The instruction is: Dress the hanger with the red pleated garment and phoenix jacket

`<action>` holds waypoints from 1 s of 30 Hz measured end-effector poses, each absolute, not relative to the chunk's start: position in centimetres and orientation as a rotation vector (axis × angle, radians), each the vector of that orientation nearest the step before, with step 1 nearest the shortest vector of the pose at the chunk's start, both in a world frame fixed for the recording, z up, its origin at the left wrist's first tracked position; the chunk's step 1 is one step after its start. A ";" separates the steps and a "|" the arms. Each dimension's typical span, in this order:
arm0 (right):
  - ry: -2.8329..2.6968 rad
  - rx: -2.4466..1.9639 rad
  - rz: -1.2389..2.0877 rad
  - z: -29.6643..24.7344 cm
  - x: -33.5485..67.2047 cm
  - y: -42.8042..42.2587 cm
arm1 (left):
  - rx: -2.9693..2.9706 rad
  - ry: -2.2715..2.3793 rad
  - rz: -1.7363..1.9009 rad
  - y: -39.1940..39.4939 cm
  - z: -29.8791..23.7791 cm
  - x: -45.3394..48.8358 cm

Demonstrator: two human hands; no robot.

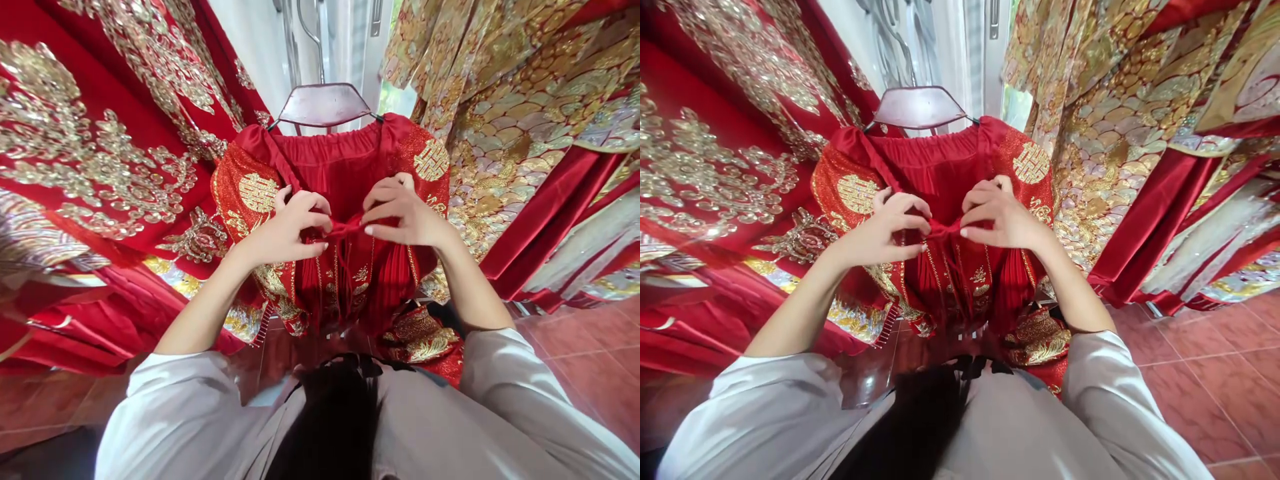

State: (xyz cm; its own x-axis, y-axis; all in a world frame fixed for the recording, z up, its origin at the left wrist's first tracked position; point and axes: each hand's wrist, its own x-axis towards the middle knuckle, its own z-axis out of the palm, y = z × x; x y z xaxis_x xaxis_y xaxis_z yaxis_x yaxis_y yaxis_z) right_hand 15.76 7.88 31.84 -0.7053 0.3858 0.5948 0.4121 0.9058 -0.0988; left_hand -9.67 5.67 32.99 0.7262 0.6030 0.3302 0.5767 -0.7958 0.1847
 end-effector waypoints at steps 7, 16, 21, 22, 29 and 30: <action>-2.717 -0.194 0.043 32.1 13.4 5.8 | 2.804 0.753 0.498 5.6 32.9 -11.2; -2.369 -0.146 0.673 31.3 16.1 6.6 | 2.682 0.587 0.661 6.3 32.4 -11.4; -2.478 -0.539 0.380 30.4 13.7 3.6 | 2.701 0.738 0.585 6.1 31.4 -10.6; -2.462 -0.561 0.374 30.2 13.4 3.2 | 2.706 0.758 0.586 5.9 31.2 -10.6; -2.094 -0.638 0.569 30.3 14.0 2.8 | 2.627 0.808 0.643 4.9 30.9 -11.0; -2.042 -0.635 0.599 30.3 14.3 3.1 | 2.628 0.800 0.652 4.9 30.9 -11.0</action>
